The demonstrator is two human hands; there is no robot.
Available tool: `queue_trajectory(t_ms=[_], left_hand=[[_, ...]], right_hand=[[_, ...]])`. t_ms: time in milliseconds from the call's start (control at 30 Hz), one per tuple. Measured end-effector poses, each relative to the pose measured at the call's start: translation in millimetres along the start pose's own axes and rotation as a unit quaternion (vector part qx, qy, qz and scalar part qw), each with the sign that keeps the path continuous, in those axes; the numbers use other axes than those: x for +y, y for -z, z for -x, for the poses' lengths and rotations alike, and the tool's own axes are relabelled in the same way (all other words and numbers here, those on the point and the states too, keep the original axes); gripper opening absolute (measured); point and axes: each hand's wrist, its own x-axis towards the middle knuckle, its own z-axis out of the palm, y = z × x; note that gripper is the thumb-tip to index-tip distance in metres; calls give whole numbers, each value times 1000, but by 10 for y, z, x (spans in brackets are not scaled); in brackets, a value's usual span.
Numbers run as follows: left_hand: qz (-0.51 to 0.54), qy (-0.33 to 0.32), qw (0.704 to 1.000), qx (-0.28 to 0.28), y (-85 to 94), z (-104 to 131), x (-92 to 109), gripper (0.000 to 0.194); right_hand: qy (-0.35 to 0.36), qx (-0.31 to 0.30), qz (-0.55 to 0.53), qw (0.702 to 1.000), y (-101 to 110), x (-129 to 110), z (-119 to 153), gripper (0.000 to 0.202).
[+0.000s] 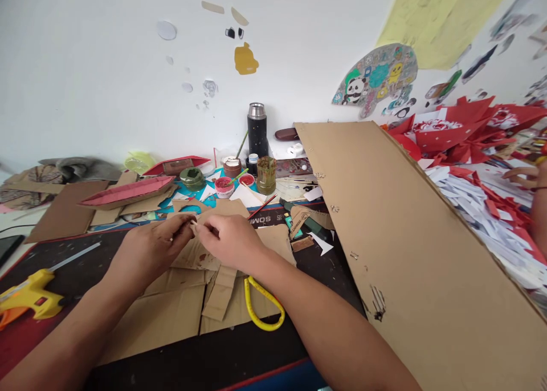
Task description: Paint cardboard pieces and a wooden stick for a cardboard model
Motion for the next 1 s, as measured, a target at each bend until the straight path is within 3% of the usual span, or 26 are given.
queue_trajectory(t_ms=[133,333,633,1000], left_hand=[[84,32,996,0,73,-4,-11,35],[178,-20,984,-19,138,-33,-36,39],[115,-39,991,-53,87,48,-151,46],[67,-22,996,-56,30,74,-160,42]], right_hand=[[-15,2,-48,999,24,-15,8,39],[-18,0,-46,999,39,-19,12,38],[45,-19,127,991,35,-34,21,37],[56,-14,139,989,17,0,21,35]])
